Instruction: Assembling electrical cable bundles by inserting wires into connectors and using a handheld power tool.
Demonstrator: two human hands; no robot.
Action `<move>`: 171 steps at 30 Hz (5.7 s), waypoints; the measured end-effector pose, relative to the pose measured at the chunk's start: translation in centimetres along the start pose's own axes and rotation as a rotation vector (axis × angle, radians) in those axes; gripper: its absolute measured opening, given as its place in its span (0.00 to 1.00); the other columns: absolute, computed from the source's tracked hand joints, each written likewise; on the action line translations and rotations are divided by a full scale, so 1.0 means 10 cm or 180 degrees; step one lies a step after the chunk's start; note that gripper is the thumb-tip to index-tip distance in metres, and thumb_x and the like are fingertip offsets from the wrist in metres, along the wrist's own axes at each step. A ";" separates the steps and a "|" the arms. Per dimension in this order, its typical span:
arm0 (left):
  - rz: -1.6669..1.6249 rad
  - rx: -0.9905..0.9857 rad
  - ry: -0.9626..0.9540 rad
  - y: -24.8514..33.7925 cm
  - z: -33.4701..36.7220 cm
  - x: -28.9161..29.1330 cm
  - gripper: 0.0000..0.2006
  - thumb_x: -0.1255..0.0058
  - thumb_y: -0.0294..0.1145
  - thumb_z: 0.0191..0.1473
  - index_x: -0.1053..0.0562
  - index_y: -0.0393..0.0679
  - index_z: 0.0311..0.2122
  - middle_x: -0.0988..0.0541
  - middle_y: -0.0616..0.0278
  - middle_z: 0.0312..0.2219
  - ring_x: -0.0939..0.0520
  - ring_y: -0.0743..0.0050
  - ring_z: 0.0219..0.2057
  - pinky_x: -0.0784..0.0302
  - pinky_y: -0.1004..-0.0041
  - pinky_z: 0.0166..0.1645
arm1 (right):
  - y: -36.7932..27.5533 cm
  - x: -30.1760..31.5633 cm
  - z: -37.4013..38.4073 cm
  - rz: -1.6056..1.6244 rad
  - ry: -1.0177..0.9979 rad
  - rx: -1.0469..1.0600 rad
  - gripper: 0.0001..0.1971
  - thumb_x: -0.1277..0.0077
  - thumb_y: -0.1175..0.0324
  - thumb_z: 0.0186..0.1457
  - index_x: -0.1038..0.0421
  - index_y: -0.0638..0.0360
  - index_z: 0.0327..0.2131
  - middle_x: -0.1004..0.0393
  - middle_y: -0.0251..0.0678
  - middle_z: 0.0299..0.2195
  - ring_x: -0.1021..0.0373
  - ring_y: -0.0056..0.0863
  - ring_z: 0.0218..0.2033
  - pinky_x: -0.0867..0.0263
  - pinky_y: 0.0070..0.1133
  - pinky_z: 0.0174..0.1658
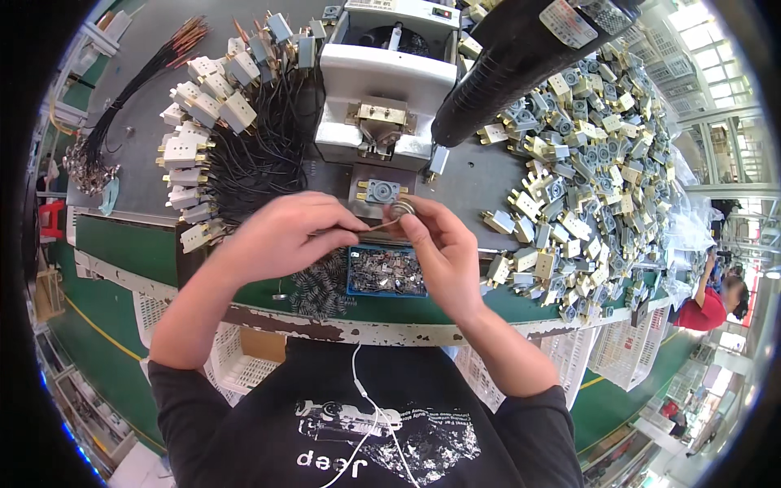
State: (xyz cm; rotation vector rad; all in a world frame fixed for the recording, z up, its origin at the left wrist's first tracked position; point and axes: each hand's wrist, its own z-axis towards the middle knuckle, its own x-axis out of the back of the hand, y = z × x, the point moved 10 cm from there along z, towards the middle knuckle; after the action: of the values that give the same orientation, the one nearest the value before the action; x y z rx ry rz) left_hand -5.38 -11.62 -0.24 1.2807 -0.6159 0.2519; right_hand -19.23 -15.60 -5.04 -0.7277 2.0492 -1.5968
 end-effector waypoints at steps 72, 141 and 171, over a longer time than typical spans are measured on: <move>0.1081 0.0668 -0.0806 -0.40 0.44 -0.13 0.18 0.48 0.39 0.57 0.27 0.59 0.54 0.19 0.55 0.32 0.18 0.51 0.36 0.24 0.57 0.40 | -2.12 0.10 0.31 0.0308 0.0807 0.3233 0.46 0.50 0.79 0.59 0.74 0.49 0.69 0.25 0.45 0.35 0.29 0.24 0.22 0.30 0.23 0.29; 0.1214 0.0611 -0.0740 -0.36 0.43 -0.09 0.14 0.47 0.40 0.57 0.24 0.59 0.49 0.17 0.59 0.31 0.17 0.54 0.33 0.22 0.58 0.38 | -1.55 -0.03 0.26 -0.0415 0.0440 0.2694 0.53 0.50 0.87 0.56 0.81 0.45 0.68 0.28 0.45 0.35 0.30 0.23 0.24 0.30 0.20 0.30; 0.1656 -0.0562 -0.0575 0.20 -0.07 -0.92 0.07 0.49 0.31 0.46 0.26 0.45 0.33 0.27 0.65 0.27 0.23 0.67 0.34 0.30 0.68 0.39 | -1.98 0.16 0.21 0.0278 0.0978 0.3473 0.47 0.50 0.78 0.60 0.77 0.45 0.68 0.26 0.48 0.36 0.29 0.24 0.21 0.29 0.25 0.29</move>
State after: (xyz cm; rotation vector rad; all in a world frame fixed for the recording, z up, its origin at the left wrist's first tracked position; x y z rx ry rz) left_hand -13.71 -8.89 -3.88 0.9619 -1.1014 0.5008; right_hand -16.45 -22.03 13.72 0.0178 1.0113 -2.4625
